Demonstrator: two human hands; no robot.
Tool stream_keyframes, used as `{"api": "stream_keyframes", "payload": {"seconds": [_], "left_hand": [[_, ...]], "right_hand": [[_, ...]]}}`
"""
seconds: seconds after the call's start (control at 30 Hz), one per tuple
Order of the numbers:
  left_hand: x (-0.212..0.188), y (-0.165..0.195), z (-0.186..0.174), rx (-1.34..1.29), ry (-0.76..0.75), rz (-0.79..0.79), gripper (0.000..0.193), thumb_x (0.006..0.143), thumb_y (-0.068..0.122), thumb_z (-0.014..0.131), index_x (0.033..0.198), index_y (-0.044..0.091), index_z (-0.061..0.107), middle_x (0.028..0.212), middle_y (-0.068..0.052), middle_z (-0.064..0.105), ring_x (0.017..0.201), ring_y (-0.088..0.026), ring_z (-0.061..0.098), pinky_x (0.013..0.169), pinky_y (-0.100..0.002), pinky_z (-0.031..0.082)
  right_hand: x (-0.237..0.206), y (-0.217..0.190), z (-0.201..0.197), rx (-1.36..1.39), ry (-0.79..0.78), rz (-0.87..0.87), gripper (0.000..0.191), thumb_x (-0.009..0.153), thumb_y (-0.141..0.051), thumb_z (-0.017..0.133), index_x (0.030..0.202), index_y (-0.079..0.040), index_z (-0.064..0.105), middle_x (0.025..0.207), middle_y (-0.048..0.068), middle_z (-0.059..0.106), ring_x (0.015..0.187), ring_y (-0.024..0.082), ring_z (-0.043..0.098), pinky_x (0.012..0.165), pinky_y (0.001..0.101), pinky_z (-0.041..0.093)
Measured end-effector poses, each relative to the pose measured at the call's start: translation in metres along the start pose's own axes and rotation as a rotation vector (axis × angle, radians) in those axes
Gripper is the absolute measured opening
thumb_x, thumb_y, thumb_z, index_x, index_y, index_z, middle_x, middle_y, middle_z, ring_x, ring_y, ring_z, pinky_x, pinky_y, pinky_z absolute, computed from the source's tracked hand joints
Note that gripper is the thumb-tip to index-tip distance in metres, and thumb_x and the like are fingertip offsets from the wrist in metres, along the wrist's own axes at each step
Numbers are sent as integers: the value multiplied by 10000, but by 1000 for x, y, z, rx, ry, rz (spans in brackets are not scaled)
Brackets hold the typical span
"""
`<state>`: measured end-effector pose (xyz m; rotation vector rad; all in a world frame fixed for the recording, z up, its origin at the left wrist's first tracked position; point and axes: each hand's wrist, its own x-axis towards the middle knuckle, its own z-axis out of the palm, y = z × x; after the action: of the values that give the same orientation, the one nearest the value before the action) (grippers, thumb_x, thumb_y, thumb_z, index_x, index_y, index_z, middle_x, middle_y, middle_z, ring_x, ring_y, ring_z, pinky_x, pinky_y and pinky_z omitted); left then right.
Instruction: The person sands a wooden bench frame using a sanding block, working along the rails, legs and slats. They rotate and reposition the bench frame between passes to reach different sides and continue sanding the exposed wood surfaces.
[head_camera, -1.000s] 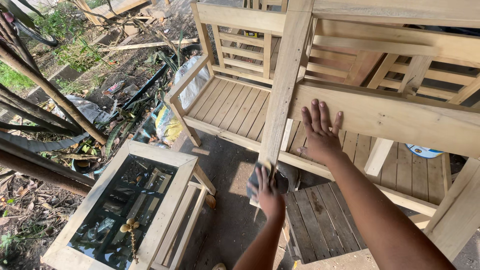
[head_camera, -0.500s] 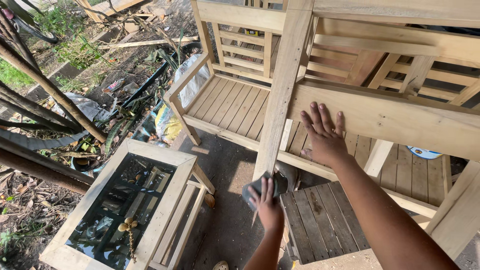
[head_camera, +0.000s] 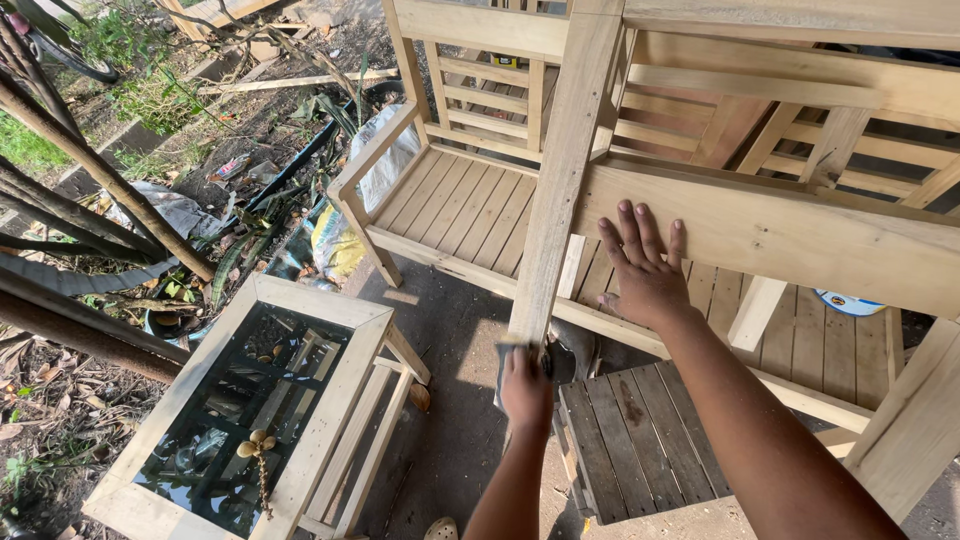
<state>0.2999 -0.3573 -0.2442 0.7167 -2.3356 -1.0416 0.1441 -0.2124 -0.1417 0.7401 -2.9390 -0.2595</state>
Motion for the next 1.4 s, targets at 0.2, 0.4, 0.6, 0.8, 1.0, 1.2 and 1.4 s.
{"api": "stream_keyframes", "payload": {"seconds": [0.2, 0.4, 0.6, 0.8, 1.0, 1.2, 1.4], "left_hand": [[-15, -9, -6, 28, -61, -232, 196, 1016, 165, 490, 1044, 176, 683, 977, -71, 767, 808, -250, 747, 618, -387, 603], [54, 54, 16, -49, 120, 275, 148, 954, 94, 555, 975, 139, 695, 879, -63, 754, 771, -265, 703, 616, -413, 530], [-19, 0, -7, -72, -24, -112, 138, 968, 86, 541, 942, 103, 676, 928, -94, 731, 808, -240, 703, 666, -386, 581], [19, 26, 20, -188, 94, 19, 175, 919, 73, 581, 1033, 101, 710, 963, -93, 765, 890, -296, 688, 731, -414, 547], [-10, 4, -4, -25, 32, 147, 121, 986, 116, 568, 991, 99, 688, 931, -82, 751, 855, -289, 699, 719, -421, 571], [-17, -11, 11, -258, -61, -263, 236, 1012, 85, 478, 1102, 128, 691, 989, -60, 735, 846, -217, 722, 703, -366, 617], [-2, -5, 0, -336, 10, -216, 171, 975, 53, 510, 1019, 74, 674, 918, -111, 742, 808, -202, 695, 714, -332, 573]], "right_hand": [[2, 0, 2, -3, -31, 13, 1223, 810, -660, 711, 1661, -249, -65, 1732, 70, -216, 1580, 235, -229, 1211, 588, -181], [0, -1, 9, 5, 41, 30, 1232, 785, -652, 738, 1673, -267, -25, 1743, 46, -181, 1587, 221, -203, 1224, 581, -179], [1, 1, 16, 23, 69, 12, 1236, 779, -659, 733, 1676, -283, -29, 1744, 38, -190, 1596, 221, -197, 1242, 577, -167], [4, 0, 19, 22, 78, 19, 1248, 770, -656, 748, 1666, -270, -30, 1732, 40, -199, 1584, 224, -208, 1219, 602, -173], [1, -3, 18, 27, 111, 24, 1239, 783, -636, 750, 1684, -261, -13, 1743, 58, -191, 1592, 246, -206, 1234, 601, -166], [2, -2, 12, 22, 34, 37, 1229, 782, -632, 747, 1663, -255, -23, 1725, 68, -204, 1576, 250, -212, 1202, 611, -174], [-2, -3, 11, 53, 82, 25, 1226, 783, -614, 745, 1679, -258, -14, 1741, 61, -197, 1591, 241, -211, 1228, 598, -170]]}}
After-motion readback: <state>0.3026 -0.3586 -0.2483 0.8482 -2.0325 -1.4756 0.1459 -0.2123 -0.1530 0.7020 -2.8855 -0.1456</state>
